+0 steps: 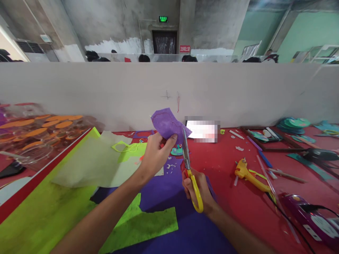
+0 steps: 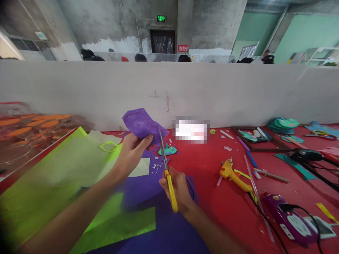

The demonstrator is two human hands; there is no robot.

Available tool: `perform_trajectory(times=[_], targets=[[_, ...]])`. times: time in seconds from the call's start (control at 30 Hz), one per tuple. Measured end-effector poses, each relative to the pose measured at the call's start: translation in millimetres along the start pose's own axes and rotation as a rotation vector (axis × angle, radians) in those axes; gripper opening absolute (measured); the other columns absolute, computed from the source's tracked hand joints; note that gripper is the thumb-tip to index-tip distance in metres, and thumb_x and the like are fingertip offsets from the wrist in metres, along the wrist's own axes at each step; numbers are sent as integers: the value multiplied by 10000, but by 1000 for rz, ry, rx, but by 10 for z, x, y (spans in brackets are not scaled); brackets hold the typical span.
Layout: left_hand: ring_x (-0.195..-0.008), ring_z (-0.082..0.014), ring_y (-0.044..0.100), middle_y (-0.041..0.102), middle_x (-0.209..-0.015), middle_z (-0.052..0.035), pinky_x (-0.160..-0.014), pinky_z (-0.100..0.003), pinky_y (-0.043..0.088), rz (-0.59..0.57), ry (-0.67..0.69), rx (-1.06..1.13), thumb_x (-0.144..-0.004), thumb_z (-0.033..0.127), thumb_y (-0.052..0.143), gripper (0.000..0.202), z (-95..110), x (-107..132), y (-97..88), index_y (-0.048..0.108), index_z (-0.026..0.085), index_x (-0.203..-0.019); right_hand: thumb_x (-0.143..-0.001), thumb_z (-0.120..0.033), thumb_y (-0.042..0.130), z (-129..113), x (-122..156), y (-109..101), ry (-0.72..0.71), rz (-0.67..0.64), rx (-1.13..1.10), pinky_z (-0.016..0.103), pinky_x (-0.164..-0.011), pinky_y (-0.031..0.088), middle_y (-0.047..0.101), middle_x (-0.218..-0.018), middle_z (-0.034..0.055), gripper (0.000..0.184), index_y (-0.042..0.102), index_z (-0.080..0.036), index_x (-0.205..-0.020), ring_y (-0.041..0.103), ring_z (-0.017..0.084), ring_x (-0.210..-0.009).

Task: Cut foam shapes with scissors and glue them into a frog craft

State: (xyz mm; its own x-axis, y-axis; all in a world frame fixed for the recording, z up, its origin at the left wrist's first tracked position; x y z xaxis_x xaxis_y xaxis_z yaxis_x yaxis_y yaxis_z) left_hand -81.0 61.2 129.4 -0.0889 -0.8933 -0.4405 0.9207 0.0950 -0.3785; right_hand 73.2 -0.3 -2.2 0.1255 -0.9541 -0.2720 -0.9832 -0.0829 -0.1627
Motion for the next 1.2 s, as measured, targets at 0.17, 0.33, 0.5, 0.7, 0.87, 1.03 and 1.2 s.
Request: perform_trajectory(times=[0.17,0.33,0.5,0.7,0.87,1.03,1.2], targets=[[-522,-93,381,434,-554,30,-514,-272,272,-16,2,11,-916,391,558,377,-18,7,13,475,180,-615,-854,-859,444,69,8,20,-10,-20,-80,229,-420,306,427,-537,-59,644,486,-223,-756,373,92,-434],[-548,-94,365,408,-592,39,-528,-270,282,-48,24,10,-922,372,556,339,-39,35,67,452,187,-658,-879,-833,440,173,5,115,-34,-25,-199,231,-448,382,403,-621,-73,606,494,-230,-873,361,90,-463],[-635,-115,448,503,-679,24,-598,-271,366,-96,61,-9,-912,323,545,206,-25,60,118,540,178,-764,-898,-832,384,151,-27,140,-44,-18,-212,247,-488,392,391,-624,-72,611,497,-234,-953,372,114,-509],[-641,-117,481,554,-712,20,-611,-264,408,-99,59,-8,-918,325,551,182,-43,62,133,585,174,-822,-913,-809,399,94,-14,97,-28,-30,-227,258,-495,381,416,-641,-62,572,480,-242,-905,373,112,-503],[-631,-116,508,577,-692,26,-617,-252,431,-91,68,12,-928,325,559,188,-53,83,164,597,182,-811,-907,-824,387,89,-5,104,-37,-12,-245,254,-476,389,418,-595,-64,599,481,-236,-836,385,105,-467],[-631,-134,532,551,-618,33,-611,-253,438,-83,39,-4,-917,331,568,201,-33,101,171,580,189,-775,-893,-827,423,85,-9,100,-30,8,-249,243,-446,382,409,-580,-72,603,482,-231,-825,385,96,-446],[-634,-139,549,577,-642,24,-611,-257,450,-56,32,13,-904,334,574,199,-23,94,170,556,197,-762,-907,-798,446,140,0,83,-2,6,-245,222,-432,383,406,-597,-79,570,470,-232,-839,370,80,-440]])
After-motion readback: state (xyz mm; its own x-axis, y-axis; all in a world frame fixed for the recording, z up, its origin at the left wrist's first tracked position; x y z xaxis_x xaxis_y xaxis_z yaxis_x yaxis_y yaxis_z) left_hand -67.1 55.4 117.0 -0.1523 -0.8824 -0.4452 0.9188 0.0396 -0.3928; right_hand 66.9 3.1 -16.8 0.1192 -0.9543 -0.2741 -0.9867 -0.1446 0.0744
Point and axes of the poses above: each hand's wrist, its own x-axis away from the middle knuckle, its own y-axis out of the palm, z = x × y, the point moved 1 cm from there along -x, towards the middle knuckle
